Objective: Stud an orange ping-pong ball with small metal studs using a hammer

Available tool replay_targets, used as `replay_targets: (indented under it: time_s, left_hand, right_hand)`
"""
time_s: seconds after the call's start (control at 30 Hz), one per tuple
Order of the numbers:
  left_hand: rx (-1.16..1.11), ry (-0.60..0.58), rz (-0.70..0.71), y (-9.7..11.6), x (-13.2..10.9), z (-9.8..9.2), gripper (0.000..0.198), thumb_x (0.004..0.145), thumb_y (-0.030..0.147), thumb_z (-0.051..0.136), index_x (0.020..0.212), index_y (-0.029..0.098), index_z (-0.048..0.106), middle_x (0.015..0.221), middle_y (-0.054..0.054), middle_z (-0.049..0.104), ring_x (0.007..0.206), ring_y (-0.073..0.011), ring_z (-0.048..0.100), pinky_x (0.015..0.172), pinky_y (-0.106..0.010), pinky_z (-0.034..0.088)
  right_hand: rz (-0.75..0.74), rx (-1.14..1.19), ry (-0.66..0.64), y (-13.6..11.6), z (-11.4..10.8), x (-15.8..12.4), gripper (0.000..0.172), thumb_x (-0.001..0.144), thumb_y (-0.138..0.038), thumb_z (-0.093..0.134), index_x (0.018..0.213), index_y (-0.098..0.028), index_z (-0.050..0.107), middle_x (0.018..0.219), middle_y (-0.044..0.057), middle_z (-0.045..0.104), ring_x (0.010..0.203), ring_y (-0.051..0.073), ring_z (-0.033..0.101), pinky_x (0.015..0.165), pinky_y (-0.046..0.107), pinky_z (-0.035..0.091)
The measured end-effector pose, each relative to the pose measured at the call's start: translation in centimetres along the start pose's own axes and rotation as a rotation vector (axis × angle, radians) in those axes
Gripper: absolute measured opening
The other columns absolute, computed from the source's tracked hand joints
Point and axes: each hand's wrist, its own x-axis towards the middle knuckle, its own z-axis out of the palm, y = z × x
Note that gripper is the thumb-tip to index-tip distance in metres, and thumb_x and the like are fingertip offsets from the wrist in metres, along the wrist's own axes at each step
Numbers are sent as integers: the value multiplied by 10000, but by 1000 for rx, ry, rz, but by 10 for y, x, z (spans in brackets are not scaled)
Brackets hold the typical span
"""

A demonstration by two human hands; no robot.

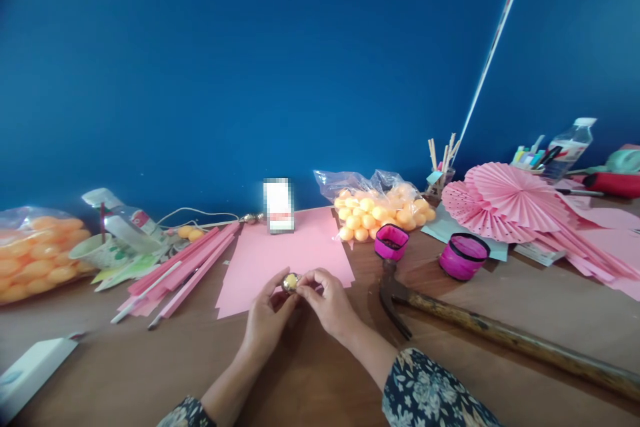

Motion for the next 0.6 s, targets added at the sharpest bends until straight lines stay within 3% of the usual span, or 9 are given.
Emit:
replay_targets:
  time_s: [0.6]
  left_hand:
    - [-38, 4, 14, -3, 0, 0, 514, 660, 235, 632, 1150, 175, 491, 1077, -99, 580, 834, -167, 609, 786, -320, 487]
  right_hand:
    - [-13, -48, -21, -3, -1, 0, 138, 772, -287, 530, 701, -178, 576, 718, 0, 575, 669, 127, 527, 645, 234, 425]
